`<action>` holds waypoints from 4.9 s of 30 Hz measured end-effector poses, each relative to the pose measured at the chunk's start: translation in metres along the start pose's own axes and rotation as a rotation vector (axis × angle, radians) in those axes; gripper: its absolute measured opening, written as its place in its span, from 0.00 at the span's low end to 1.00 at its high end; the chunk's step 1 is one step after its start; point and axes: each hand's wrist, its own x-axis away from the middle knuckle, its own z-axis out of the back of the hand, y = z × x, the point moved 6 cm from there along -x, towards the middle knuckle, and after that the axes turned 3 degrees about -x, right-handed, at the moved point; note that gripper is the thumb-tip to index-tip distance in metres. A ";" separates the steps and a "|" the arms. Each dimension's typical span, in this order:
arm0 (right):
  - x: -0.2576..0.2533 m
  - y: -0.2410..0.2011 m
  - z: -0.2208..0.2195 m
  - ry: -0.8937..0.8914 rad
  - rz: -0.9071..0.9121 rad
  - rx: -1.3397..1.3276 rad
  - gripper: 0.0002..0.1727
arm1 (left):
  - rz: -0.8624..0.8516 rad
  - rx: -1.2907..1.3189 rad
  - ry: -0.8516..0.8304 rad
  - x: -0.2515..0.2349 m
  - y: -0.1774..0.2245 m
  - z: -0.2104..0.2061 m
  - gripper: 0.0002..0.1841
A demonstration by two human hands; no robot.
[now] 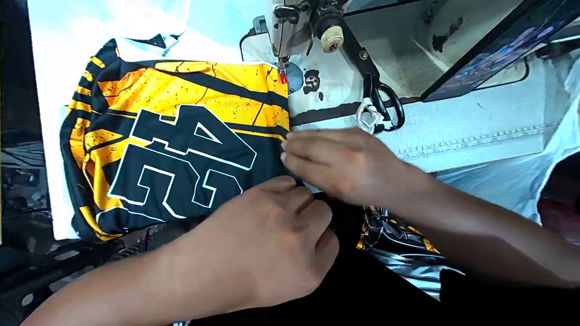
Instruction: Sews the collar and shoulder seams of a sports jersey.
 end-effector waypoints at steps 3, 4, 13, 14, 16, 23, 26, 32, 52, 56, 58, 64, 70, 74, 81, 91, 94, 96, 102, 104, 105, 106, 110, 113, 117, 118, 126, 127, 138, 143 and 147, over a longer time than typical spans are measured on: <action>0.017 -0.020 -0.002 0.061 -0.089 0.001 0.14 | 0.035 -0.040 0.034 -0.004 0.008 -0.012 0.13; 0.023 -0.021 -0.006 0.087 -0.130 -0.018 0.14 | 0.039 0.001 0.066 -0.002 0.007 -0.015 0.12; 0.084 -0.019 -0.050 -0.052 -0.315 0.052 0.22 | 0.591 -0.053 0.011 0.094 -0.095 -0.072 0.37; 0.089 -0.017 -0.048 -0.056 -0.312 0.073 0.23 | 0.639 -0.099 -0.084 0.104 -0.095 -0.074 0.39; 0.093 -0.016 -0.045 -0.064 -0.324 0.069 0.23 | 0.687 -0.120 -0.227 0.110 -0.089 -0.067 0.43; 0.071 -0.024 -0.046 0.004 -0.564 -0.253 0.28 | 0.439 0.068 0.245 0.030 -0.110 -0.049 0.18; 0.080 -0.025 -0.048 -0.093 -0.471 -0.026 0.29 | 0.304 0.064 0.247 0.010 -0.130 -0.075 0.19; 0.096 -0.010 -0.033 -0.163 -0.297 0.034 0.24 | 0.227 0.080 0.089 0.019 -0.141 -0.082 0.26; 0.099 0.007 -0.024 -0.231 -0.256 -0.104 0.25 | 0.294 -0.099 0.073 0.020 -0.171 -0.074 0.28; 0.084 -0.002 -0.023 -0.036 -0.517 -0.549 0.27 | 0.235 -0.062 0.126 0.023 -0.173 -0.067 0.28; 0.077 -0.005 -0.022 0.002 -0.599 -0.682 0.26 | 0.173 -0.046 0.121 0.022 -0.167 -0.068 0.27; 0.096 -0.007 -0.031 -0.224 -0.358 -0.050 0.26 | 0.194 -0.082 0.015 0.020 -0.173 -0.074 0.28; 0.098 -0.004 -0.030 -0.204 -0.290 -0.035 0.26 | 0.156 -0.104 0.025 0.021 -0.167 -0.075 0.30; 0.099 -0.003 -0.030 -0.191 -0.295 -0.070 0.25 | 0.299 -0.121 0.004 0.021 -0.177 -0.074 0.34; 0.101 -0.001 -0.024 -0.217 -0.268 -0.004 0.25 | 0.135 -0.077 0.019 0.023 -0.161 -0.076 0.28; 0.092 0.003 -0.022 -0.232 -0.285 0.037 0.22 | 0.159 -0.089 -0.019 0.022 -0.169 -0.077 0.28; 0.086 0.007 -0.023 -0.234 -0.282 0.043 0.23 | 0.142 -0.091 -0.016 0.020 -0.177 -0.075 0.27; 0.083 0.011 -0.024 -0.234 -0.283 0.051 0.25 | 0.138 -0.091 -0.009 0.019 -0.184 -0.074 0.26; 0.070 0.026 -0.025 -0.229 -0.285 0.091 0.24 | 0.122 -0.103 0.001 0.014 -0.206 -0.068 0.26; 0.065 0.031 -0.026 -0.232 -0.284 0.108 0.24 | 0.114 -0.108 -0.005 0.012 -0.212 -0.066 0.27; 0.063 0.033 -0.026 -0.232 -0.284 0.116 0.24 | 0.106 -0.099 0.006 0.012 -0.215 -0.065 0.27; 0.061 0.035 -0.026 -0.231 -0.282 0.122 0.24 | 0.100 -0.084 0.033 0.012 -0.218 -0.063 0.28; 0.051 0.046 -0.027 -0.232 -0.274 0.134 0.23 | 0.128 -0.079 0.107 0.011 -0.233 -0.056 0.32; 0.043 0.054 -0.028 -0.244 -0.263 0.149 0.25 | 0.139 -0.139 0.107 0.007 -0.244 -0.052 0.37; 0.033 0.065 -0.027 -0.244 -0.256 0.168 0.24 | 0.149 -0.123 0.036 -0.001 -0.264 -0.052 0.34; 0.031 0.067 -0.027 -0.241 -0.252 0.170 0.24 | 0.152 -0.111 0.024 -0.002 -0.269 -0.052 0.33; 0.011 0.091 -0.026 -0.284 -0.229 0.206 0.21 | 0.158 -0.157 0.018 -0.004 -0.326 -0.071 0.37; 0.009 0.095 -0.026 -0.283 -0.221 0.221 0.21 | 0.166 -0.172 0.006 -0.005 -0.333 -0.072 0.37; 0.025 0.055 -0.012 -0.185 -0.515 0.236 0.26 | 0.827 -0.318 -0.003 0.032 -0.177 -0.015 0.28; 0.058 0.032 -0.020 -0.039 -0.690 -0.042 0.14 | 0.771 -0.127 -0.057 0.145 -0.160 -0.046 0.40; 0.058 0.039 -0.003 0.185 -0.910 -0.976 0.11 | 0.974 -0.337 -0.112 0.163 -0.208 0.016 0.32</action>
